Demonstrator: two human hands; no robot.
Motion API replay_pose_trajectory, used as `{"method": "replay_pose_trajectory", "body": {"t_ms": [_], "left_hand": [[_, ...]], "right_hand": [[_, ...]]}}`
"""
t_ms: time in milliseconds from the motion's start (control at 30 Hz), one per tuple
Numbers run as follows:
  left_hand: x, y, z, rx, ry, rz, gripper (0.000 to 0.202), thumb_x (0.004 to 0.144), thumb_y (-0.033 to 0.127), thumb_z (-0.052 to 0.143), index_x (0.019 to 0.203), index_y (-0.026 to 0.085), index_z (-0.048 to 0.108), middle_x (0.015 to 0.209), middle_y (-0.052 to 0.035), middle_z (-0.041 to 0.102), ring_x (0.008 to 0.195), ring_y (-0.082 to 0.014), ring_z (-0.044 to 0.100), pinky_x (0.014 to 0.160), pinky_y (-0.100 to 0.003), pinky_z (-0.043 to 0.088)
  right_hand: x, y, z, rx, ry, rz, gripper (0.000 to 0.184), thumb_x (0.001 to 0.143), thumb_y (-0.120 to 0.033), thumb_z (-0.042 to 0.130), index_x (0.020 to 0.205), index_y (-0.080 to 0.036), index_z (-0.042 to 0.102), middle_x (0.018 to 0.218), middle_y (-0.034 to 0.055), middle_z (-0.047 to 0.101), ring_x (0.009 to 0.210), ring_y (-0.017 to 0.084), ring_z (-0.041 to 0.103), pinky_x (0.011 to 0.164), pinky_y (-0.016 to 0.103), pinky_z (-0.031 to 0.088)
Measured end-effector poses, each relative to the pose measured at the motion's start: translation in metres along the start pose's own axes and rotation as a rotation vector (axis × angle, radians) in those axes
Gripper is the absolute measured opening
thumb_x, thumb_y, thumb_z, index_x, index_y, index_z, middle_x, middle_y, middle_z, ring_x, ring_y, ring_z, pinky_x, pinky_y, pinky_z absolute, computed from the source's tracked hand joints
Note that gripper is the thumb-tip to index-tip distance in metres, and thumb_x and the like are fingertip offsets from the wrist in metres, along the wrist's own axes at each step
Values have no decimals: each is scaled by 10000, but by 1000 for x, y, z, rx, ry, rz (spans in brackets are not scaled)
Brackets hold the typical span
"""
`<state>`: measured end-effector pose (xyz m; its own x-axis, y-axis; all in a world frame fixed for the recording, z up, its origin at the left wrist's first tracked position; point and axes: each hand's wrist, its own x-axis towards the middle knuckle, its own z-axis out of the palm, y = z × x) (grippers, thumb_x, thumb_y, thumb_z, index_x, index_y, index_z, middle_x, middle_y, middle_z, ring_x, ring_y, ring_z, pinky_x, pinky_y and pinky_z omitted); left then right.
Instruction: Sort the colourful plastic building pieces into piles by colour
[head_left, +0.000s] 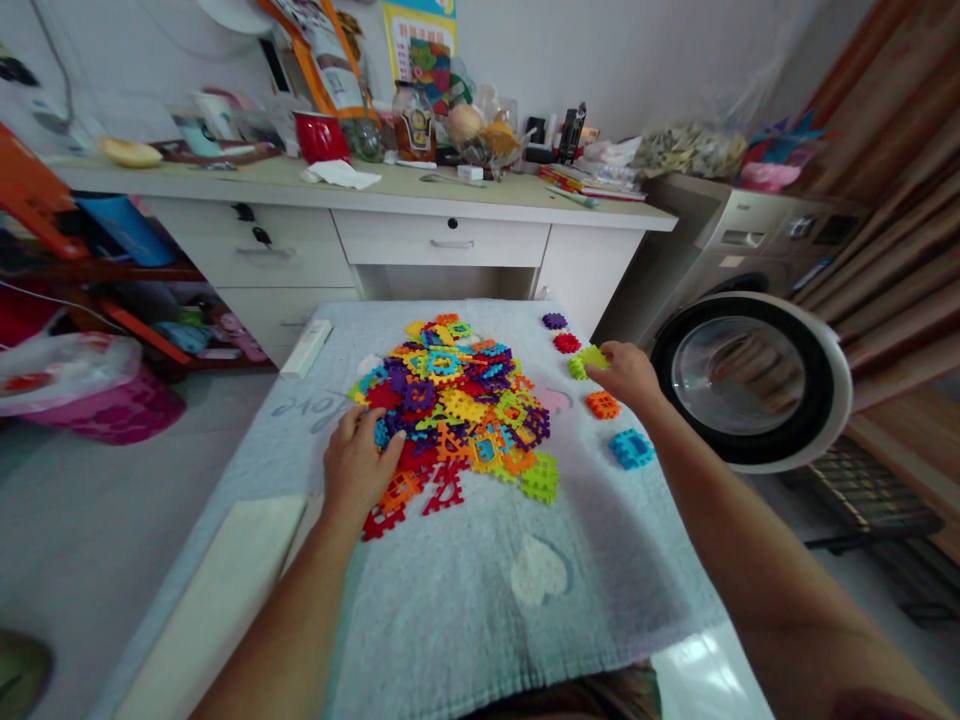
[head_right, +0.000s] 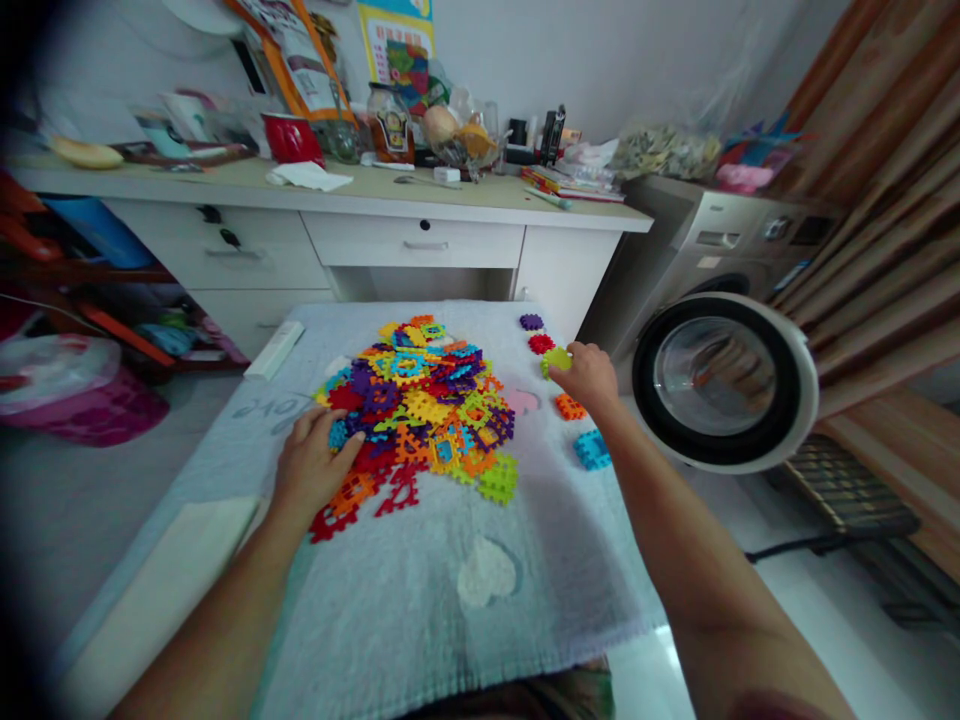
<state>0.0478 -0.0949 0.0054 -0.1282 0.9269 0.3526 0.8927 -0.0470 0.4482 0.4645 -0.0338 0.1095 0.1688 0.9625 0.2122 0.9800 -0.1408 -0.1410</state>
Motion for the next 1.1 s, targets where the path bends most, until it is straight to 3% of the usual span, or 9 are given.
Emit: {"method": "replay_pose_trajectory", "body": {"t_ms": [100, 233, 600, 733, 867, 1000, 1100], "left_hand": [[0, -1, 0, 9, 0, 10, 483, 888, 493, 500, 1243, 188, 619, 1346, -146, 532, 1261, -322, 536, 1102, -466, 436], [-1, -2, 0, 29, 7, 26, 493, 901, 494, 486, 1258, 181, 617, 1355, -149, 525, 1268, -321, 533, 1102, -463, 438], [-1, -4, 2, 0, 23, 31, 475, 891, 499, 510, 1236, 195, 627, 1350, -143, 531, 1275, -318, 530, 1105, -476, 438], [0, -5, 2, -25, 18, 12, 484, 880, 503, 519, 1230, 186, 629, 1343, -149, 534, 1281, -325, 526, 1110, -488, 435], [0, -4, 2, -73, 29, -2, 466, 874, 493, 527, 1214, 192, 633, 1331, -142, 535, 1276, -319, 531, 1120, -489, 429], [-1, -1, 3, -90, 56, -21, 469, 869, 500, 536, 1213, 198, 634, 1366, -153, 502, 1325, -332, 494, 1128, -507, 417], [-2, 0, 3, -87, 57, -34, 481, 871, 508, 532, 1227, 199, 631, 1378, -155, 491, 1343, -339, 477, 1131, -513, 410]], "right_hand": [[25, 8, 18, -91, -80, 54, 445, 861, -450, 601, 1125, -106, 705, 1067, 185, 693, 959, 282, 662, 811, 345, 483], [34, 9, 32, -144, -128, 92, 474, 881, -484, 585, 1161, -118, 696, 1133, 197, 681, 1019, 293, 661, 810, 333, 487], [35, 4, 41, -155, -174, 142, 506, 893, -483, 584, 1205, -98, 688, 1198, 221, 636, 1092, 323, 639, 866, 371, 502], [31, 4, 36, -91, -109, 138, 541, 897, -537, 589, 1211, -108, 686, 1215, 215, 613, 1106, 322, 626, 901, 386, 495], [15, -7, 27, 64, -37, -24, 455, 922, -457, 602, 1213, -117, 686, 1177, 180, 655, 1069, 270, 637, 933, 355, 481], [-23, -40, 27, 307, -196, -317, 315, 916, -334, 635, 1162, -149, 697, 1063, 108, 714, 896, 199, 668, 835, 305, 501], [-52, -68, 36, 340, -201, -471, 369, 879, -375, 693, 1170, -150, 686, 1117, 128, 704, 999, 235, 649, 894, 334, 482]]}}
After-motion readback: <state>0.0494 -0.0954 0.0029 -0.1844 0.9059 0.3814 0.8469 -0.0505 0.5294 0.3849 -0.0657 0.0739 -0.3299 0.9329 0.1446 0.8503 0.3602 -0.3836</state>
